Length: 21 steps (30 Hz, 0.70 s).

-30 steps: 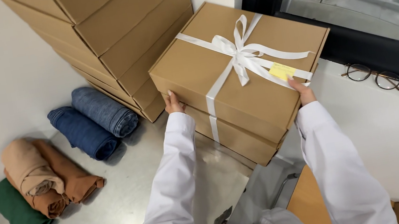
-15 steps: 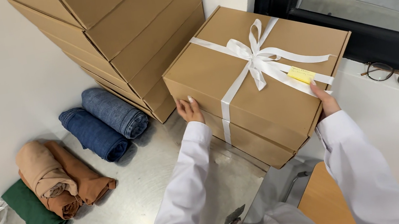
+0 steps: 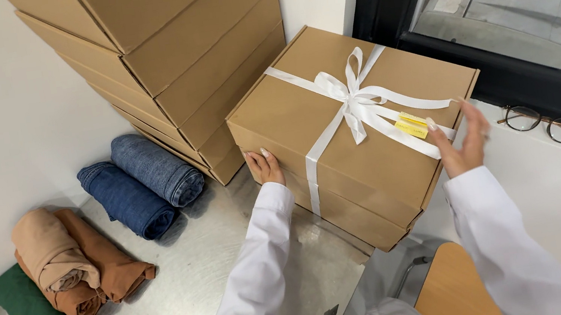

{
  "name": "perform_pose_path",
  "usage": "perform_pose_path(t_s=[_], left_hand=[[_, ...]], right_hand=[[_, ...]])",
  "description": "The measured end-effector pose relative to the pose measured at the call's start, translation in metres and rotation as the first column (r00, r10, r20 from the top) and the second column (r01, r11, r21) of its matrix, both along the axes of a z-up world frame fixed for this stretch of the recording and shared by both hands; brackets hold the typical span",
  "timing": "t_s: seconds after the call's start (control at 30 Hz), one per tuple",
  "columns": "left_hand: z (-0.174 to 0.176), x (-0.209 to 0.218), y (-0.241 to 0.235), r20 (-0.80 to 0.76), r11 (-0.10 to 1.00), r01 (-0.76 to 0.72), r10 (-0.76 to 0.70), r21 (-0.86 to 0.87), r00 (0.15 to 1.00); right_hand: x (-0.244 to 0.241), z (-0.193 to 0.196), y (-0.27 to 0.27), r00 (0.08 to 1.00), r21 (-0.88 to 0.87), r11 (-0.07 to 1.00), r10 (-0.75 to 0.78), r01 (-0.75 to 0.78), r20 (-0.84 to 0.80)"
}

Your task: The person picks up a yellow sticky note and writes on it with a pencil. They then place the note on a brown cardboard box tied with a white ribbon. Finally, the person picks up a stack of clear plastic bags from the table.

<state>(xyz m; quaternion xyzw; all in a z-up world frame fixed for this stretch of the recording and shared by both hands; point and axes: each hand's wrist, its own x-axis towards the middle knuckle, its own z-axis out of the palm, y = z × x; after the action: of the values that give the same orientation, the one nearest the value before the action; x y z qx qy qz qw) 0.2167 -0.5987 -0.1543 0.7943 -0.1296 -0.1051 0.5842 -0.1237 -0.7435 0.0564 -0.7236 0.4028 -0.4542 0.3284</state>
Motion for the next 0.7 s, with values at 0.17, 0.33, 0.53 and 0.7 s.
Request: perform_pose_path(t_s=[0.17, 0.33, 0.53, 0.7], left_hand=[[0.002, 0.001, 0.003, -0.030, 1.000, 0.024, -0.024, -0.003, 0.999], [0.004, 0.002, 0.003, -0.054, 0.999, 0.038, -0.038, 0.018, 0.998], [0.007, 0.001, 0.004, -0.045, 0.998, 0.054, -0.052, 0.042, 0.998], [0.016, -0.027, 0.005, -0.039, 0.993, 0.090, -0.087, 0.074, 0.995]], right_hand=[[0.005, -0.011, -0.014, 0.964, -0.244, 0.956, 0.097, -0.160, -0.249], [0.001, -0.029, -0.029, 0.930, -0.157, 0.965, 0.145, -0.208, -0.338], [-0.007, -0.029, -0.027, 0.918, -0.204, 0.940, 0.193, -0.274, -0.347], [-0.011, -0.025, -0.020, 0.913, -0.222, 0.923, 0.231, -0.315, -0.335]])
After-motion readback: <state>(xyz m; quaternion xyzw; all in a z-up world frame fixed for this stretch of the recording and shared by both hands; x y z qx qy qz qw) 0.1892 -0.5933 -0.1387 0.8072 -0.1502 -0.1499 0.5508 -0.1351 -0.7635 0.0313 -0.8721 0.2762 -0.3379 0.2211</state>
